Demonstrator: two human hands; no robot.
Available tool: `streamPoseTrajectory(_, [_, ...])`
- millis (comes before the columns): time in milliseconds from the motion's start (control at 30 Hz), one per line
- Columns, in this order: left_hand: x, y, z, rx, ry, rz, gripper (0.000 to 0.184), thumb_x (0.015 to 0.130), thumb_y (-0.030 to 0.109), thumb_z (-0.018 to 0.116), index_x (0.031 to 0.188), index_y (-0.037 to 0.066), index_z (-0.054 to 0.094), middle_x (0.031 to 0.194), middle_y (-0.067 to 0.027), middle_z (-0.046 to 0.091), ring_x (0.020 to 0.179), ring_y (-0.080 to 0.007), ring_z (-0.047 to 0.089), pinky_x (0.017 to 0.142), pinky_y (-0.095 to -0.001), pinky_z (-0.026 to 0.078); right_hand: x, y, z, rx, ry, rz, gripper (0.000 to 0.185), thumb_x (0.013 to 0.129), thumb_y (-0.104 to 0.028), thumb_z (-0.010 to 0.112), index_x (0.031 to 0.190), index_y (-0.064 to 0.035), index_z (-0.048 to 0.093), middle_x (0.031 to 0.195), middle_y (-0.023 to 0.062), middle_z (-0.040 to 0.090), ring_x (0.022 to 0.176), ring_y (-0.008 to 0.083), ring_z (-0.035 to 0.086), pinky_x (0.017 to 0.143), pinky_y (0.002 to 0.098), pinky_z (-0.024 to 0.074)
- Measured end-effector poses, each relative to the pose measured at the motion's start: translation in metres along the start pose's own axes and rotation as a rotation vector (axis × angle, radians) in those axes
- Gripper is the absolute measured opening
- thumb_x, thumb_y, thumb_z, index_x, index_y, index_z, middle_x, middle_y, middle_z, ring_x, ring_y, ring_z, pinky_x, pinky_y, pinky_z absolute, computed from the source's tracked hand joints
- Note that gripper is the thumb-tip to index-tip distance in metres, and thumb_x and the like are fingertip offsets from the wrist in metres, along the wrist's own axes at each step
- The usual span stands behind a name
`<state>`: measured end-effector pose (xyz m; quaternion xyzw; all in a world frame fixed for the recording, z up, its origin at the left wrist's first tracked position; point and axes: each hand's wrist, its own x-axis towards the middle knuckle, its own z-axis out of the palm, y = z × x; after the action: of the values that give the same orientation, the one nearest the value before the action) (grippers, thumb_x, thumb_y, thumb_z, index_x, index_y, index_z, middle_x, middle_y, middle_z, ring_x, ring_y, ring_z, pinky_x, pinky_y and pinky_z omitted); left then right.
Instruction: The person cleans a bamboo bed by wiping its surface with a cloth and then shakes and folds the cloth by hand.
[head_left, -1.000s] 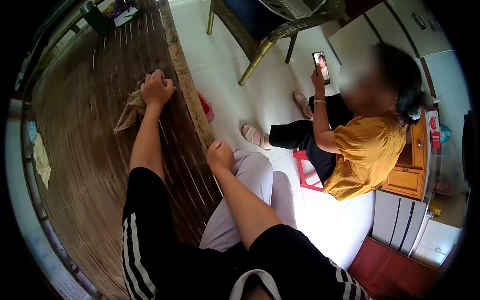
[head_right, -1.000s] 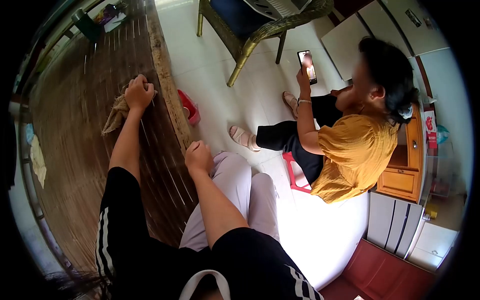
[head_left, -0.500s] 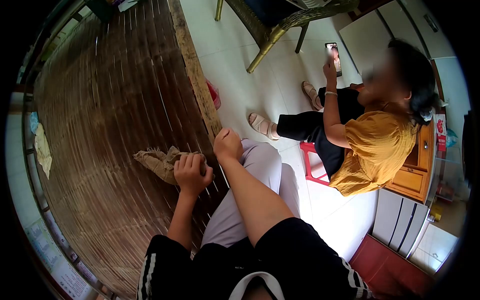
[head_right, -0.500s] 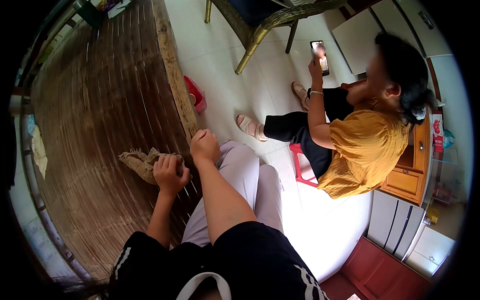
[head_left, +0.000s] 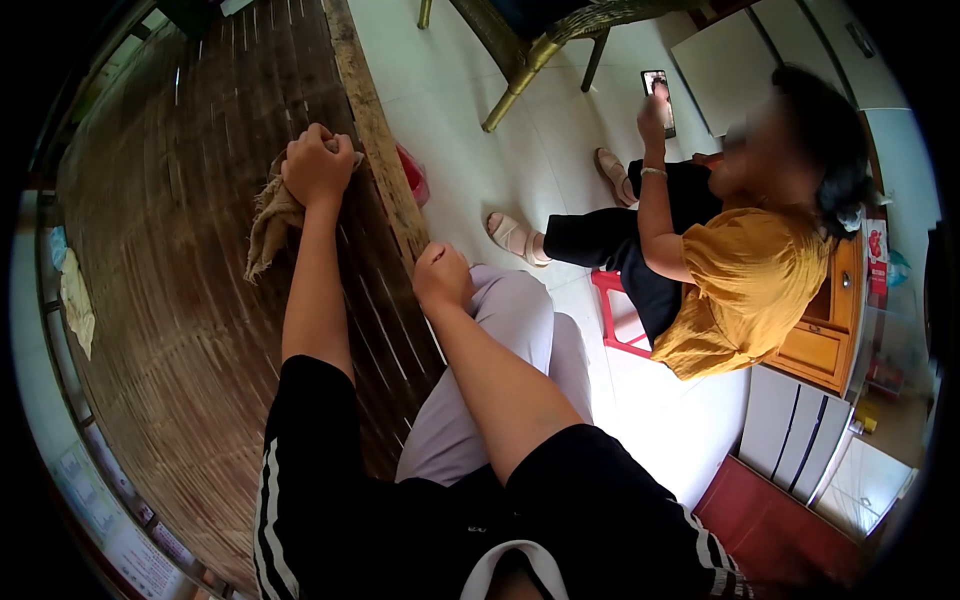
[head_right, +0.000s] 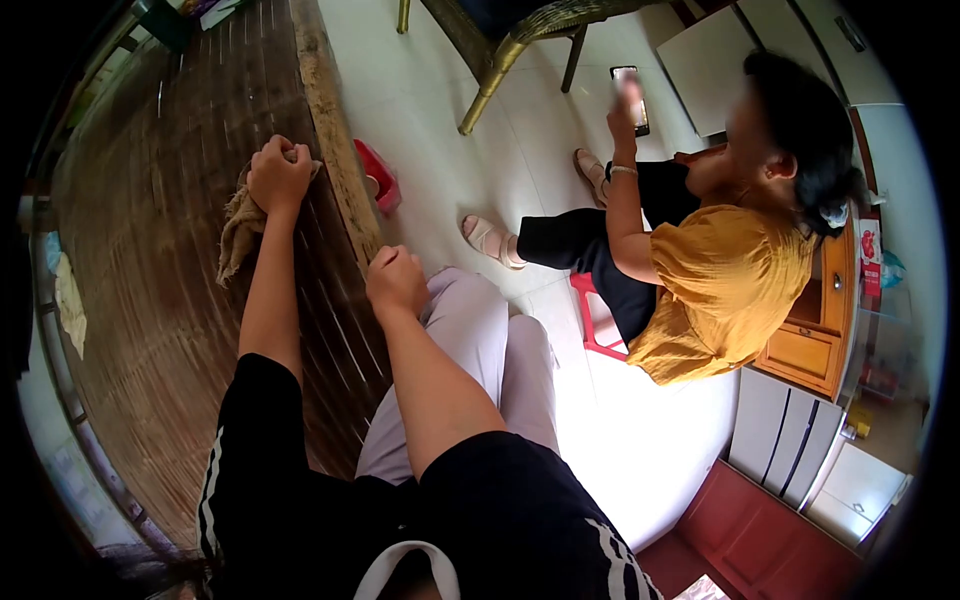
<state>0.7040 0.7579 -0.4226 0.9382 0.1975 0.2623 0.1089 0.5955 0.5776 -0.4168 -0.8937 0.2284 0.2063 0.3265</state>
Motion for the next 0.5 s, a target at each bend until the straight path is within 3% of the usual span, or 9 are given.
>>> streamPoseTrajectory(67, [-0.008, 0.001, -0.002, 0.025, 0.003, -0.034, 0.014, 0.075, 0.024, 0.059, 0.071, 0.011, 0.054, 0.071, -0.0018, 0.057, 0.075, -0.0257, 0.056, 0.064, -0.0401, 0.043, 0.000, 0.001, 0.001, 0.000, 0.008, -0.017, 0.045, 0.087, -0.031, 0.027, 0.094, -0.0031, 0.061, 0.102, 0.0222, 0.060, 0.099, 0.0406, 0.054, 0.085, 0.0491, 0.0421])
streamPoseTrajectory(167, [-0.035, 0.002, -0.020, -0.047, -0.059, 0.089, 0.012, 0.075, 0.022, 0.059, 0.069, 0.013, 0.054, 0.067, -0.0020, 0.055, 0.073, -0.0251, 0.055, 0.063, -0.0405, 0.042, 0.001, 0.000, 0.002, 0.005, 0.026, -0.011, 0.045, 0.087, -0.032, 0.028, 0.092, -0.0030, 0.062, 0.100, 0.0223, 0.060, 0.097, 0.0417, 0.055, 0.084, 0.0494, 0.0427])
streamPoseTrajectory(400, [-0.193, 0.024, -0.116, -0.199, -0.222, 0.211, 0.015, 0.066, 0.014, 0.063, 0.071, 0.010, 0.049, 0.069, -0.0064, 0.050, 0.072, -0.0268, 0.051, 0.063, -0.0382, 0.037, 0.005, 0.006, 0.011, -0.043, 0.064, -0.072, 0.044, 0.087, -0.032, 0.029, 0.090, -0.0046, 0.063, 0.095, 0.0212, 0.061, 0.088, 0.0423, 0.057, 0.078, 0.0514, 0.0451])
streamPoseTrajectory(500, [-0.228, 0.030, -0.140, -0.237, -0.287, 0.172, 0.016, 0.064, 0.016, 0.064, 0.069, 0.011, 0.050, 0.070, -0.0058, 0.050, 0.073, -0.0255, 0.052, 0.063, -0.0370, 0.037, -0.001, 0.000, 0.004, -0.043, 0.092, -0.075, 0.045, 0.087, -0.030, 0.029, 0.082, -0.0030, 0.064, 0.089, 0.0229, 0.063, 0.084, 0.0441, 0.059, 0.074, 0.0532, 0.0454])
